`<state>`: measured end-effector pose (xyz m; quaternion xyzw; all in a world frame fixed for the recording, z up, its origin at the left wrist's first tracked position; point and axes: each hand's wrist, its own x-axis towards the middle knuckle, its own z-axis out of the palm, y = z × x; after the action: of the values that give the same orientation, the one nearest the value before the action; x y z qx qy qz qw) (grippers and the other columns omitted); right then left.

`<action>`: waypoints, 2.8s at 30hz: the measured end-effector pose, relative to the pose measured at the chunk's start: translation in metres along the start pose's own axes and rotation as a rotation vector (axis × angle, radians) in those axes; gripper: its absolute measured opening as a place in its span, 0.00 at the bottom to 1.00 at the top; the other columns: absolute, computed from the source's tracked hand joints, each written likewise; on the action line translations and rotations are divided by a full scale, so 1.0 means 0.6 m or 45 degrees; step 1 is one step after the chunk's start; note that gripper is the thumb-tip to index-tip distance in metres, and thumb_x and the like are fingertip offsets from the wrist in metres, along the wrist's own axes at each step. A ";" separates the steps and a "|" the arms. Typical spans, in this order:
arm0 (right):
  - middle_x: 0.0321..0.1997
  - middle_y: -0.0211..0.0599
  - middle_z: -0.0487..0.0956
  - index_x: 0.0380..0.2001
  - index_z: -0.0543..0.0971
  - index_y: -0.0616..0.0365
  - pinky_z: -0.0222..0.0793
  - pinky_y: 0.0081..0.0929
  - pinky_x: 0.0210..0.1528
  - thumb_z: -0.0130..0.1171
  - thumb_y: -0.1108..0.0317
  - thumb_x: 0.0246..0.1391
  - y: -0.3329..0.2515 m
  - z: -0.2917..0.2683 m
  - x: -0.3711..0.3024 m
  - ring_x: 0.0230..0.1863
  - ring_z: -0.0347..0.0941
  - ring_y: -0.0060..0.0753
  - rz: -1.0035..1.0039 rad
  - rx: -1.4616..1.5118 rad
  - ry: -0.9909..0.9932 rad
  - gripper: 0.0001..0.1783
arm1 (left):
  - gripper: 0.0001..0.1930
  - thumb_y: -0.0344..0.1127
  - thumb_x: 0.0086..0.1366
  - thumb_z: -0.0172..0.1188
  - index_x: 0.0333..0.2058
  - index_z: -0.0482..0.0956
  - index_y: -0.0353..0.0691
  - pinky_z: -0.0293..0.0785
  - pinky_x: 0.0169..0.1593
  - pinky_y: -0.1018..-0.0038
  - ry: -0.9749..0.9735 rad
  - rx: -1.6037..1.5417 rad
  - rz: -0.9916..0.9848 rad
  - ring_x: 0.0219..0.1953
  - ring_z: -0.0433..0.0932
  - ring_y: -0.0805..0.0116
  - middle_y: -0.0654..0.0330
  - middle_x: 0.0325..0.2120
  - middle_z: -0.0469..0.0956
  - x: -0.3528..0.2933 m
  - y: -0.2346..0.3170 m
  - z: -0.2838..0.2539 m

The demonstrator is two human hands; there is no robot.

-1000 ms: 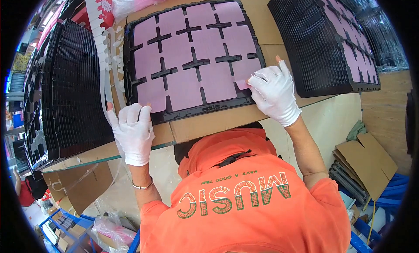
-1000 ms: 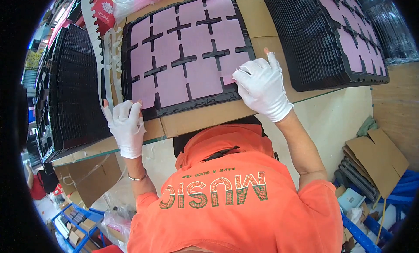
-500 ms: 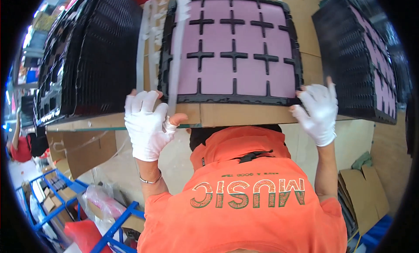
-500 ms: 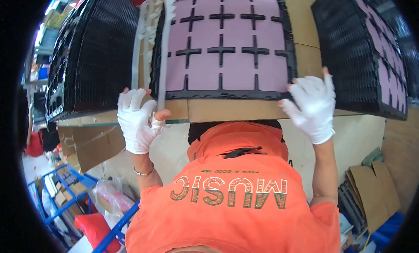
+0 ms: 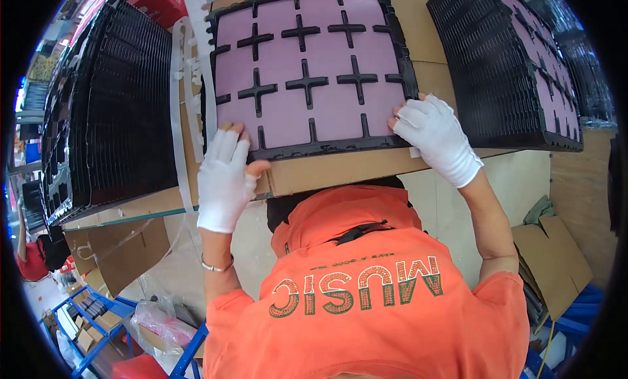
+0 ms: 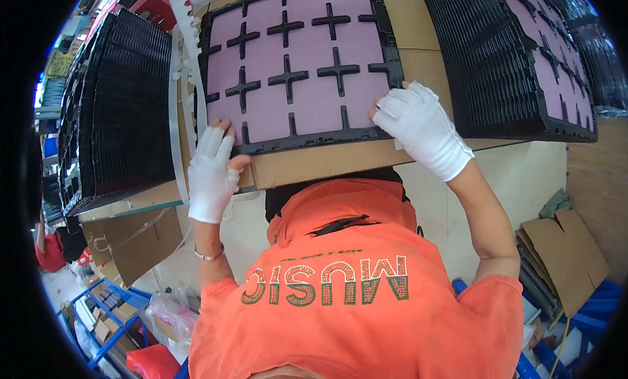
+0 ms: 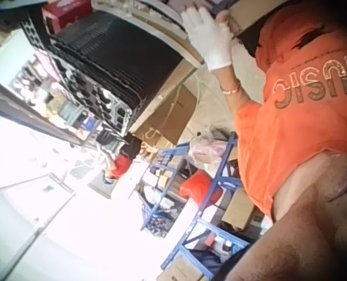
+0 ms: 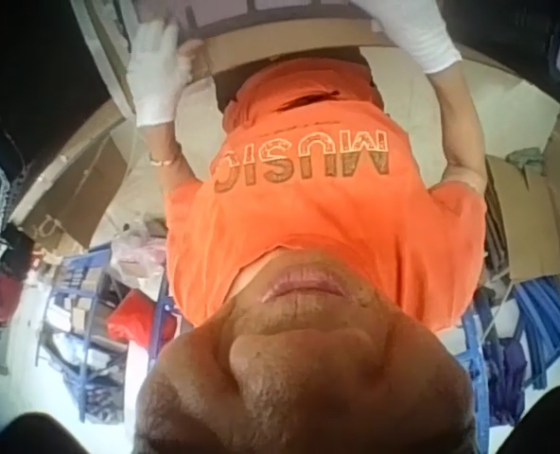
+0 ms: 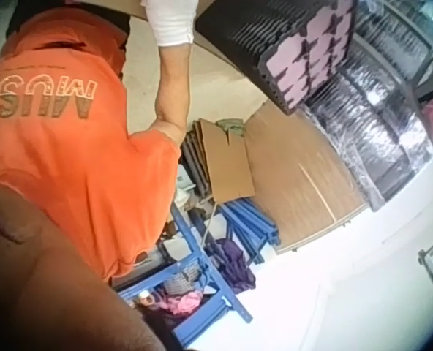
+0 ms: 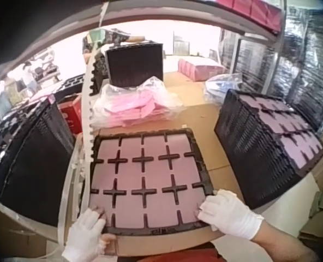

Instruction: The person places pink foam pieces into a plastic tray, stacks the tray onto other trays, applies adhesive tape to another tray, and inserts more pink foam pieces into it before stacking it.

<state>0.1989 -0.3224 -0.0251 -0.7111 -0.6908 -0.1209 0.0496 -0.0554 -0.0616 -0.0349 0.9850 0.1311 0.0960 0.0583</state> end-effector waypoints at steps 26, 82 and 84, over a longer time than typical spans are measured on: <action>0.38 0.36 0.75 0.36 0.78 0.49 0.71 0.40 0.44 0.51 0.73 0.49 0.203 0.120 0.243 0.43 0.74 0.42 0.328 -0.193 0.066 0.11 | 0.17 0.23 0.52 0.55 0.41 0.80 0.45 0.76 0.46 0.63 -0.074 0.234 0.167 0.44 0.77 0.55 0.55 0.39 0.76 0.309 -0.156 0.038; 0.34 0.49 0.79 0.29 0.80 0.62 0.71 0.43 0.43 0.51 0.64 0.53 0.091 -0.252 -0.052 0.38 0.76 0.53 0.504 -0.019 0.579 0.13 | 0.34 0.43 0.63 0.62 0.61 0.63 0.25 0.71 0.58 0.70 0.314 -2.027 -0.199 0.53 0.76 0.63 0.49 0.52 0.75 0.035 -0.126 -0.148; 0.31 0.49 0.79 0.31 0.80 0.63 0.72 0.39 0.39 0.52 0.66 0.50 0.131 -0.327 -0.089 0.33 0.77 0.48 0.576 0.052 0.489 0.12 | 0.29 0.28 0.62 0.59 0.60 0.63 0.26 0.73 0.54 0.74 0.379 -2.304 -0.043 0.49 0.77 0.69 0.52 0.54 0.73 0.095 -0.016 -0.162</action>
<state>0.2561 -0.4240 0.1589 -0.8100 -0.4951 -0.2251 0.2195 -0.0239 -0.0283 0.0686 0.5391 0.0265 0.2872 0.7913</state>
